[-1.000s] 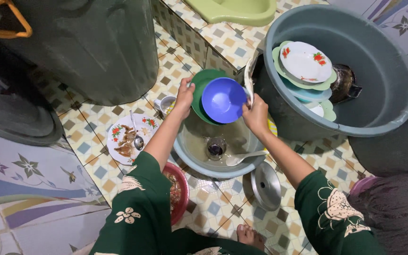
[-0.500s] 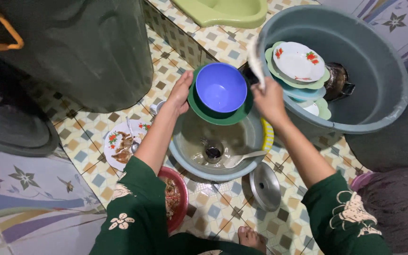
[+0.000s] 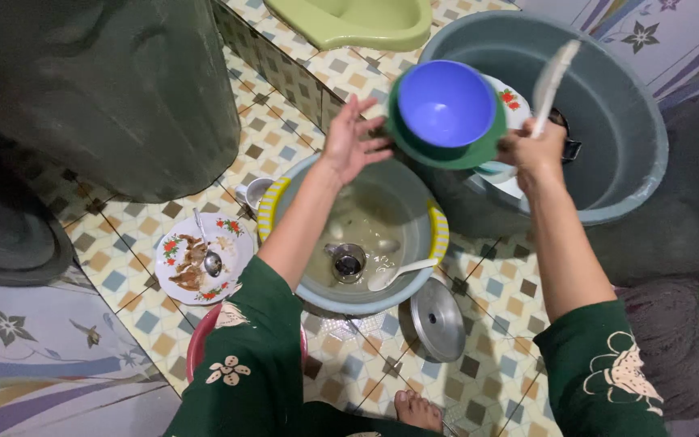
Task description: The person washes dishes by hand. They scrape food scraps from plates into a bowl, rinse a white cup, and then wash various plates, bowls, and spoons in a basin before transferring them to a rinse bucket.
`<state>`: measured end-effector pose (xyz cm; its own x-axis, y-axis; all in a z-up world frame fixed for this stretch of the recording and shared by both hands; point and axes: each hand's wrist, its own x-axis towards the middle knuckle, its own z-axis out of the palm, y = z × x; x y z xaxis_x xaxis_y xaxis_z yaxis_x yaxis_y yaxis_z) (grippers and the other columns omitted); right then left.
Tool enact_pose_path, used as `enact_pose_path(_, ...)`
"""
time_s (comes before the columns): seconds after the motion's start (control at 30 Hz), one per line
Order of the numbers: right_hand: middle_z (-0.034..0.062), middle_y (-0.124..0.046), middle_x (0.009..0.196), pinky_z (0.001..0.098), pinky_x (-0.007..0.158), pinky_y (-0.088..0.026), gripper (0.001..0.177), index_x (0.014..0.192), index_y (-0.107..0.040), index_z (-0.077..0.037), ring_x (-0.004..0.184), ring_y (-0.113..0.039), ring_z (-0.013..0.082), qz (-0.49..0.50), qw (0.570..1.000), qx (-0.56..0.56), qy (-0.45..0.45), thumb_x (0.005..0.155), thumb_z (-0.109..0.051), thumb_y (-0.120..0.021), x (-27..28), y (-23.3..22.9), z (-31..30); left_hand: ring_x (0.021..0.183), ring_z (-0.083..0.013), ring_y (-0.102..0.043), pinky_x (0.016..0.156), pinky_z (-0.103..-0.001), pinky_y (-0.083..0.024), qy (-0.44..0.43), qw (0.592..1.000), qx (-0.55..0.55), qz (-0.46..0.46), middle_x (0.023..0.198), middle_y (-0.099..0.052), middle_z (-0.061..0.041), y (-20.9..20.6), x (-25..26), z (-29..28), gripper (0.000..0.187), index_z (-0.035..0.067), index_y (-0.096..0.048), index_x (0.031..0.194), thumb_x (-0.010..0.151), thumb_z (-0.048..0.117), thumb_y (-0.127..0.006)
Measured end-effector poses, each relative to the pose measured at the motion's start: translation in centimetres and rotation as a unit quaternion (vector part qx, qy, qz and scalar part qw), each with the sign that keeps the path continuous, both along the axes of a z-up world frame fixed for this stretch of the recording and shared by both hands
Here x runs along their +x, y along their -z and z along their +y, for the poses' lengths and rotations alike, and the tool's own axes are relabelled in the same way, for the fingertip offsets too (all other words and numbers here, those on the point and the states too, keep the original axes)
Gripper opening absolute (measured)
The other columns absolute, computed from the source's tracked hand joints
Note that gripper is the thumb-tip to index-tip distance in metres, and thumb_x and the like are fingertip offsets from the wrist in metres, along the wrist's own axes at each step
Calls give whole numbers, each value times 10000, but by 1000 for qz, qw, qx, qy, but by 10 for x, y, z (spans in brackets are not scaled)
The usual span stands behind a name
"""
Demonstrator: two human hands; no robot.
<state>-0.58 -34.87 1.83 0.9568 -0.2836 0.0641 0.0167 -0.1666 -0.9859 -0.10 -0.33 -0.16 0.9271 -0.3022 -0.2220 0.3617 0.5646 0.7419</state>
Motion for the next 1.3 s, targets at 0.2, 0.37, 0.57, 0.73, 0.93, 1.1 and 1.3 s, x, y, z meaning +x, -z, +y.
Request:
enact_pose_path(0.2, 73, -654, 887, 352, 582, -625, 189, 909, -518, -28, 718, -766, 239, 32, 991, 23, 126, 855, 109, -637, 17, 28, -40, 1160, -381, -589, 964, -546, -515, 42, 997, 62, 22, 1450, -542, -146, 37, 5, 5, 670, 161, -471, 1473, 987, 611, -368)
enact_pose_path(0.37, 47, -576, 890, 347, 536, -620, 283, 991, -429, -33, 653, -747, 233, 71, 974, 37, 213, 867, 60, -665, 36, 61, -57, 1140, -348, -606, 939, -530, -524, 25, 994, 96, 49, 1390, -592, -121, 68, 12, 19, 593, 158, -496, 1439, 1009, 549, -380)
enact_pose_path(0.57, 150, -689, 833, 327, 399, -371, 166, 1022, -531, -6, 638, -731, 235, 223, 965, 16, 137, 1049, -154, -460, 57, 94, -82, 1083, -328, -620, 921, -517, -527, 20, 987, 133, 87, 1329, -612, -101, 94, 14, 28, 528, 177, -497, 1409, 1012, 512, -404)
enact_pose_path(0.73, 100, -658, 889, 288, 525, -533, 99, 1026, -572, 18, 704, -697, 184, 29, 996, 37, 74, 953, 15, -639, 58, 96, -61, 996, -267, -597, 844, -462, -518, 20, 977, 186, 99, 1219, -612, -41, 107, 14, 31, 432, 185, -525, 1312, 974, 450, -472)
enact_pose_path(0.93, 80, -745, 870, 273, 681, -583, 185, 1023, -637, 47, 762, -721, 146, -118, 985, -112, -59, 1020, -131, -689, 2, 16, 49, 804, -234, -581, 689, -446, -473, -9, 941, 328, 84, 968, -605, -13, 196, 34, 37, 306, 171, -582, 1166, 936, 371, -551)
enact_pose_path(1.1, 87, -738, 784, 335, 624, -550, 296, 958, -676, -29, 676, -690, 153, -7, 955, -192, -226, 974, -324, -673, -39, 43, 114, 802, -322, -705, 762, -482, -540, 51, 770, 623, -125, 867, -722, -211, 264, 24, 51, 333, 2, -717, 915, 912, 314, -600)
enact_pose_path(1.3, 256, -708, 887, 495, 773, -532, 317, 1016, -720, -17, 833, -701, 400, 102, 795, -431, -415, 851, -289, -712, -29, 220, 112, 987, -410, -672, 873, -508, -523, 261, 658, 666, -236, 1103, -707, -248, 269, -24, 56, 345, 60, -740, 1098, 864, 260, -584)
